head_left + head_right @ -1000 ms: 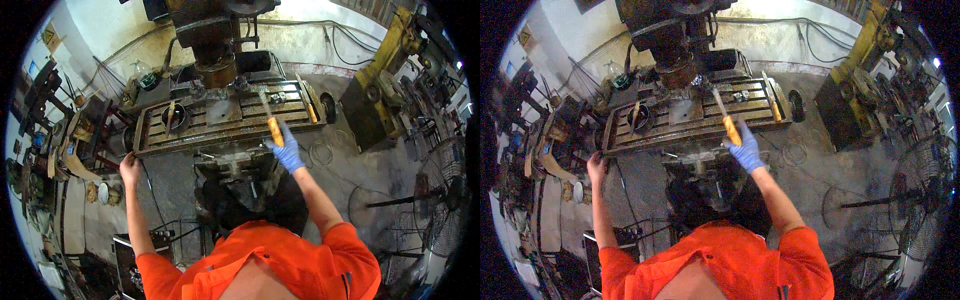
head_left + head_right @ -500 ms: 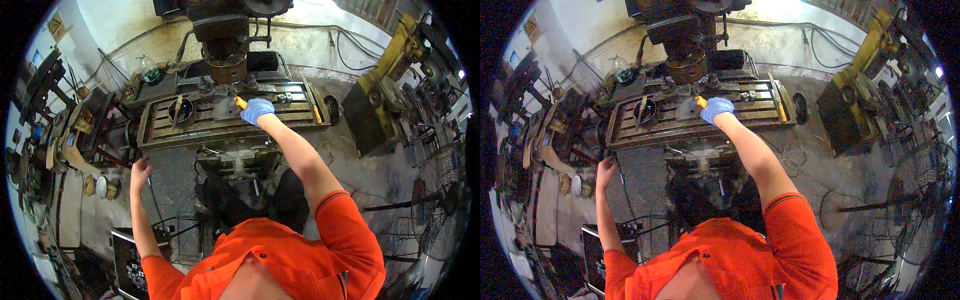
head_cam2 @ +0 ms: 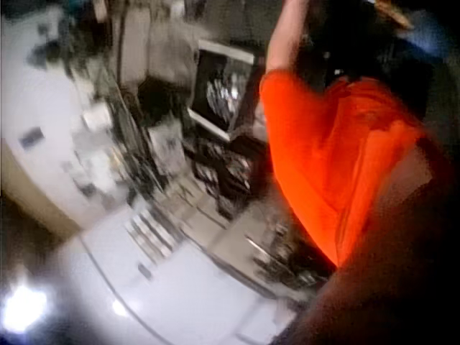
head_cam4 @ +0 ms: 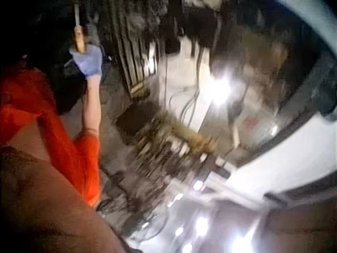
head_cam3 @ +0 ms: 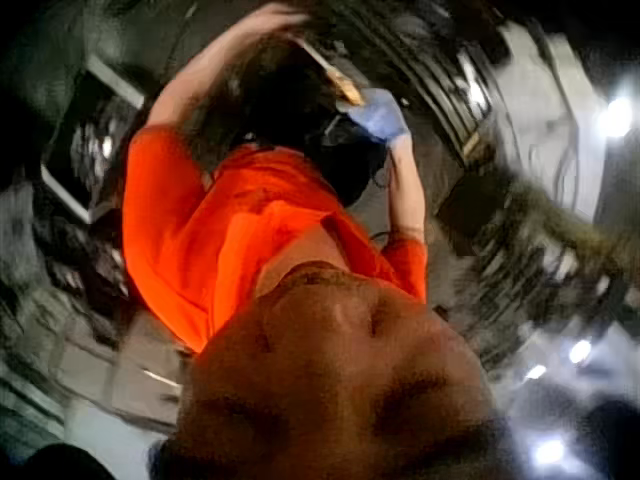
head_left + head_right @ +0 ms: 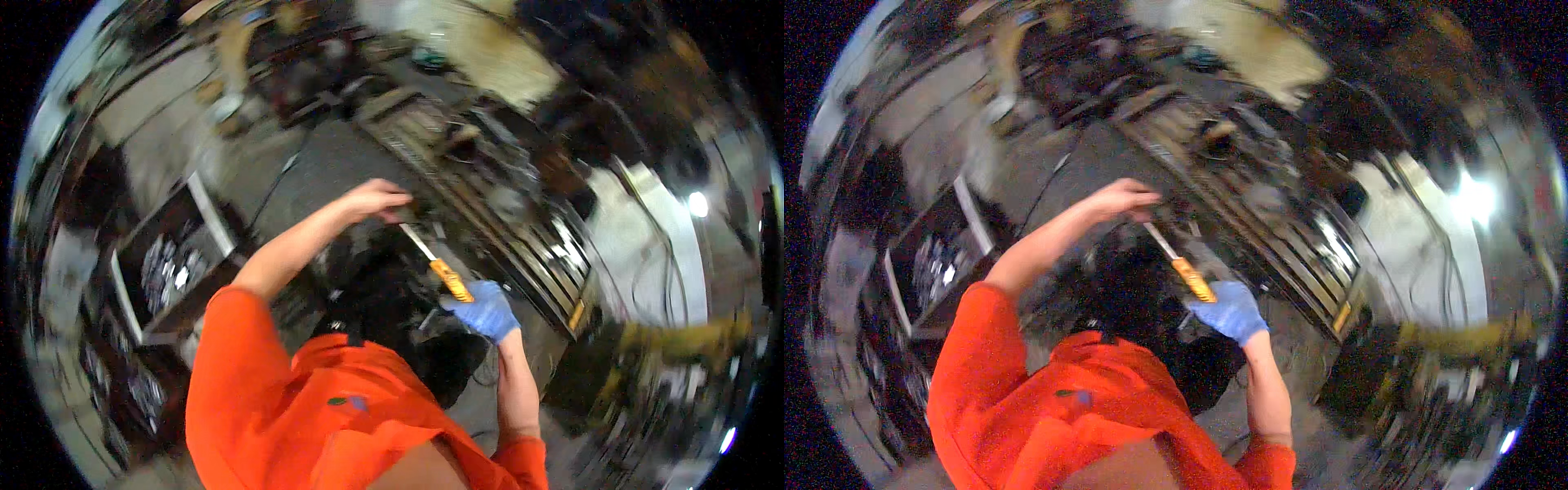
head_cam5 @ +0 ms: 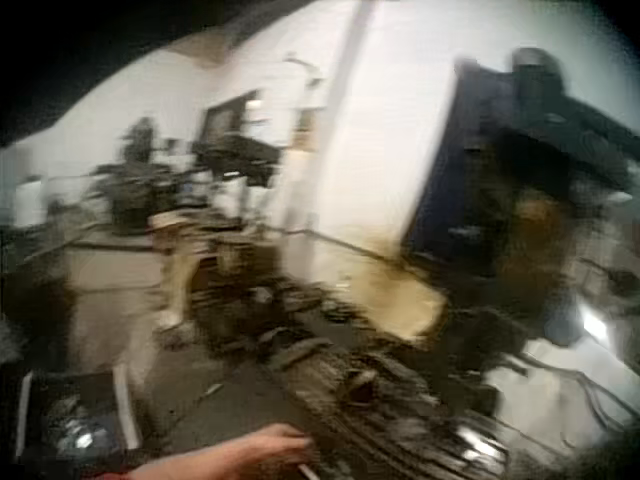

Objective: The person operates a drilling machine to process small metal components, picking them from a container, positioning them on the machine bed, and using a handheld tool to apply pressure during the drilling process.

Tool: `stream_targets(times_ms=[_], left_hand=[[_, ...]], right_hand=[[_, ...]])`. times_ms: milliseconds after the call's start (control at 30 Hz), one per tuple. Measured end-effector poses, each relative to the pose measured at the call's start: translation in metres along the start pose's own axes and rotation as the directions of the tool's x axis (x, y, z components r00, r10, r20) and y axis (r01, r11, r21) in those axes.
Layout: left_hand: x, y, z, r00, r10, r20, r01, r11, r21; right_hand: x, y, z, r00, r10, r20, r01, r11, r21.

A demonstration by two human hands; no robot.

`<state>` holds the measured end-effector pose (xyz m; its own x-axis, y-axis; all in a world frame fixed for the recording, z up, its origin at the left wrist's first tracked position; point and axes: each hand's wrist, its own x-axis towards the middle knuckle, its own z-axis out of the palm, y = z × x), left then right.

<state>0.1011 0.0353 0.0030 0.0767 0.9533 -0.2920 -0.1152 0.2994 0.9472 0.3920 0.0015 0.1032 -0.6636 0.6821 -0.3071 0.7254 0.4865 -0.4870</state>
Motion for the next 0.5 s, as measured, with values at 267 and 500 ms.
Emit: stream_targets(times_ms=[267,500], left_hand=[[-0.077,-0.017,-0.037,0.984,0.127,-0.128,-0.157,0.952,-0.264],[-0.274,-0.028,-0.204,0.441,0.364,-0.820,0.133,0.877,0.461]], right_hand=[[0.028,-0.032,0.039,0.989,-0.145,0.013,0.142,0.982,0.123],[0.009,-0.009,0.037,0.993,-0.105,0.054,0.082,0.943,0.324]])
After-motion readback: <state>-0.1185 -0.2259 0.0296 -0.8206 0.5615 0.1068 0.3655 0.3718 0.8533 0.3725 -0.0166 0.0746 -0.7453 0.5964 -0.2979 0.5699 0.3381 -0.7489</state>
